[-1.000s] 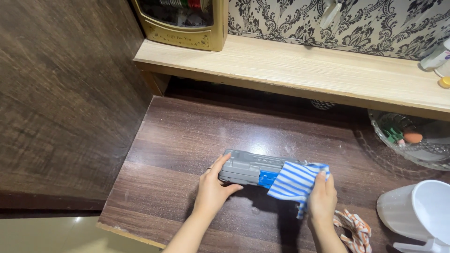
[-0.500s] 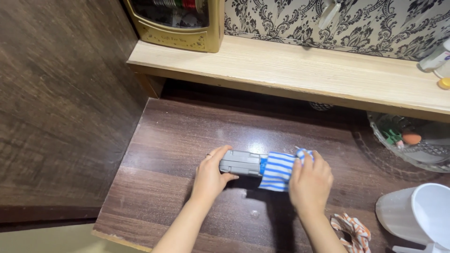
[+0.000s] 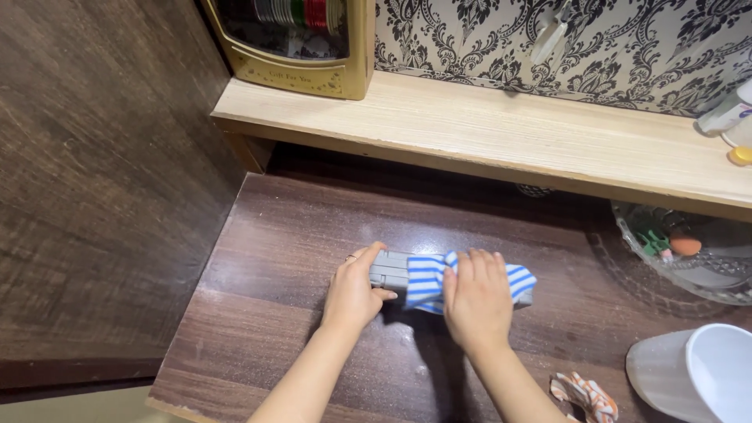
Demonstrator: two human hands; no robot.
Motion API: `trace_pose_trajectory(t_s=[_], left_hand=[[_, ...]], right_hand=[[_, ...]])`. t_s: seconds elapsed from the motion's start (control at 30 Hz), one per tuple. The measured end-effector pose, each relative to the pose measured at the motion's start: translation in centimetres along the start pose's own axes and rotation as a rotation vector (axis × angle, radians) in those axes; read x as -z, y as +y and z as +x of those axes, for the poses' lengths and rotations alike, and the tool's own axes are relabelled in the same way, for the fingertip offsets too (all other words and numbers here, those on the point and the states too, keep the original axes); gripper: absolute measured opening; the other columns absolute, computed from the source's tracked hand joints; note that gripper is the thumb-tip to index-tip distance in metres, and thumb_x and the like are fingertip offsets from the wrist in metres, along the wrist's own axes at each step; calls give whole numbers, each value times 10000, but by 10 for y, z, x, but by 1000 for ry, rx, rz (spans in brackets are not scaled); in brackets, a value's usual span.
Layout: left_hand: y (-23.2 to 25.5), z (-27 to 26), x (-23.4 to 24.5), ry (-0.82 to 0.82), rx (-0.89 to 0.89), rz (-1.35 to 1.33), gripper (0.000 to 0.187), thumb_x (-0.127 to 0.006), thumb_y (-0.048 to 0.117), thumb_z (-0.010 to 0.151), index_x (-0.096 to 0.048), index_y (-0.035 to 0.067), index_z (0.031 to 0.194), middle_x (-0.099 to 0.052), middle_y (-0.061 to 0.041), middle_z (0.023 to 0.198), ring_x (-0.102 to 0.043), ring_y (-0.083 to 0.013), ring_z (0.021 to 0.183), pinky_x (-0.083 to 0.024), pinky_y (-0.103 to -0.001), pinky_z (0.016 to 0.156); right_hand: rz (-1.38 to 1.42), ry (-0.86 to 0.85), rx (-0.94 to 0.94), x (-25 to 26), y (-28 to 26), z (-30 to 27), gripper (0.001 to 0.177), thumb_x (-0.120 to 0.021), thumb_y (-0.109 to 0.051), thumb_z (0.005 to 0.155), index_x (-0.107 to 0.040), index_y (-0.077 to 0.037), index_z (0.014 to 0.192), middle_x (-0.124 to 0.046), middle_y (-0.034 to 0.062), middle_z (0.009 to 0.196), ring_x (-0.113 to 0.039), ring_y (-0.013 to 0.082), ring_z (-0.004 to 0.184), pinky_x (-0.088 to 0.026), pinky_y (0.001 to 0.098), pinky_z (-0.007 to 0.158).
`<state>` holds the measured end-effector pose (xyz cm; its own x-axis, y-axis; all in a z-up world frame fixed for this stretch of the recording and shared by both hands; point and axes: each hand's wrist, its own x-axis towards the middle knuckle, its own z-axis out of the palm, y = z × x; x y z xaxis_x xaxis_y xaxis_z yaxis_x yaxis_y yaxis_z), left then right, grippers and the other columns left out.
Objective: Wiping a grey plastic tool or storage case with a blue and white striped cloth.
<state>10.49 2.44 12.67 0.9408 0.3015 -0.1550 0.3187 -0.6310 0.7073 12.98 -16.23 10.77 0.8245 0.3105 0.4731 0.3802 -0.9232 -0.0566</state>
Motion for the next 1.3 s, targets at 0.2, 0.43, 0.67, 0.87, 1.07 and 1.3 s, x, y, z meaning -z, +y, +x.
trace_pose_trajectory(t_s=[0.2, 0.43, 0.67, 0.87, 1.07, 1.3], left_hand=[[-21, 0, -14, 181, -245, -56, 665, -667, -135, 607, -664, 66, 1242, -693, -109, 1258, -679, -316, 1094, -530, -391, 962], [-24, 1, -2, 30, -250, -82, 642, -643, -86, 713, -613, 9, 1348, -672, -183, 1279, -595, -347, 1264, -455, -447, 1093], [-34, 10, -7, 42, -271, -113, 553, -676, 43, 779, -636, 58, 1331, -696, -154, 1222, -630, -359, 1200, -504, -456, 1022], [-32, 11, 0, 21, -217, -117, 557, -761, 181, 754, -665, 114, 1299, -712, -78, 1202, -648, -298, 1183, -524, -434, 1012], [-34, 12, -2, 4, -205, -133, 656, -789, 81, 666, -663, 105, 1309, -712, -68, 1201, -647, -307, 1181, -524, -436, 1025], [-35, 13, -3, -36, -156, -122, 815, -855, 84, 536, -655, 151, 1323, -700, -22, 1228, -639, -276, 1208, -502, -452, 1065]], right_hand=[[147, 87, 89, -1, -31, 6, 368, -576, -255, 966, -639, 47, 1167, -679, 201, 1196, -623, 365, 1135, -420, 464, 1122], [85, -10, 166, -8, -51, 11, 471, -431, -385, 1052, -611, -18, 1284, -654, 172, 1190, -622, 301, 1178, -397, 432, 1163], [164, -24, 218, -14, -65, 14, 468, -437, -317, 1066, -570, 1, 1383, -610, 191, 1339, -573, 320, 1278, -363, 438, 1171], [213, 56, 352, -13, -51, 6, 449, -485, -253, 1050, -562, -7, 1419, -580, 198, 1434, -550, 335, 1345, -391, 443, 1161], [246, 144, 380, -34, -17, -14, 468, -458, -10, 963, -601, -17, 1409, -610, 180, 1429, -574, 343, 1332, -425, 450, 1148], [174, 182, 363, -3, 4, -16, 519, -422, 96, 921, -634, -16, 1382, -644, 172, 1355, -600, 352, 1299, -443, 460, 1153]])
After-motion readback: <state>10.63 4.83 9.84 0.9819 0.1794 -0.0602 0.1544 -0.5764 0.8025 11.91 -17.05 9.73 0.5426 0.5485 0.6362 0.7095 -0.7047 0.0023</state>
